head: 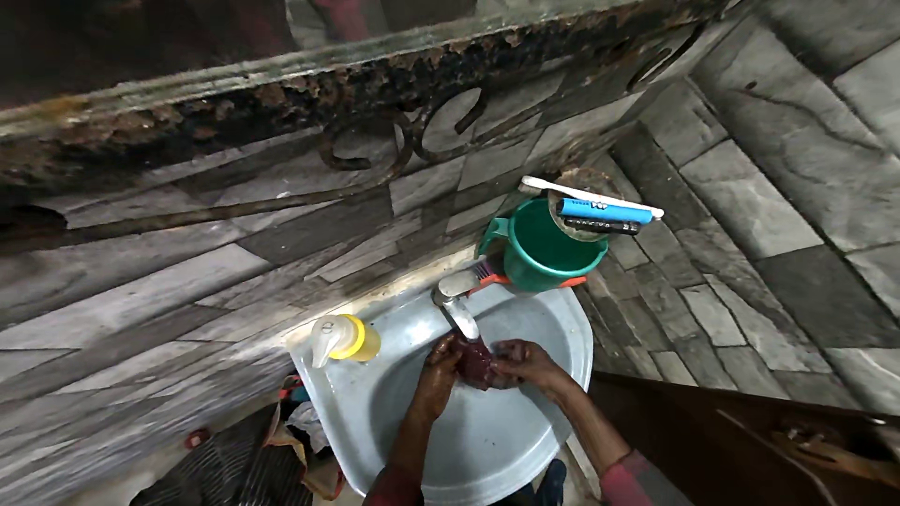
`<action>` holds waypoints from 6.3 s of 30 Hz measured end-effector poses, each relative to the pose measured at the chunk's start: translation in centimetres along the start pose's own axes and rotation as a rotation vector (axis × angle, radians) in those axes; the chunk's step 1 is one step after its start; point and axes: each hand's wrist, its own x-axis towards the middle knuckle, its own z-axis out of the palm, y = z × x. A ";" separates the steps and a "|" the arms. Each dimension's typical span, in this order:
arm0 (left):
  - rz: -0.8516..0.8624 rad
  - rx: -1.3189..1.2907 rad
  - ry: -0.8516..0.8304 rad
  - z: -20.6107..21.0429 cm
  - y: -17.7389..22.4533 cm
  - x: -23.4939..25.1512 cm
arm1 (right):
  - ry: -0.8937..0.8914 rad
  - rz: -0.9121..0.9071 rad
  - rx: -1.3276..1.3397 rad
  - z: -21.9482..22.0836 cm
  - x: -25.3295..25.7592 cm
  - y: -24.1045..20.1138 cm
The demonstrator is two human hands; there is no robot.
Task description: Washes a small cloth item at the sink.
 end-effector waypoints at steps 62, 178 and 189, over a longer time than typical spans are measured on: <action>0.199 0.289 -0.076 -0.4 3.1 -2.9 | 0.086 -0.156 -0.532 1.0 0.2 1.0; -0.119 -0.108 0.469 6.2 -1.3 1.3 | 0.388 -0.193 -0.401 6.8 1.4 -1.1; -0.001 0.435 0.421 4.7 -2.1 2.0 | 0.256 0.022 -0.128 5.8 5.1 0.0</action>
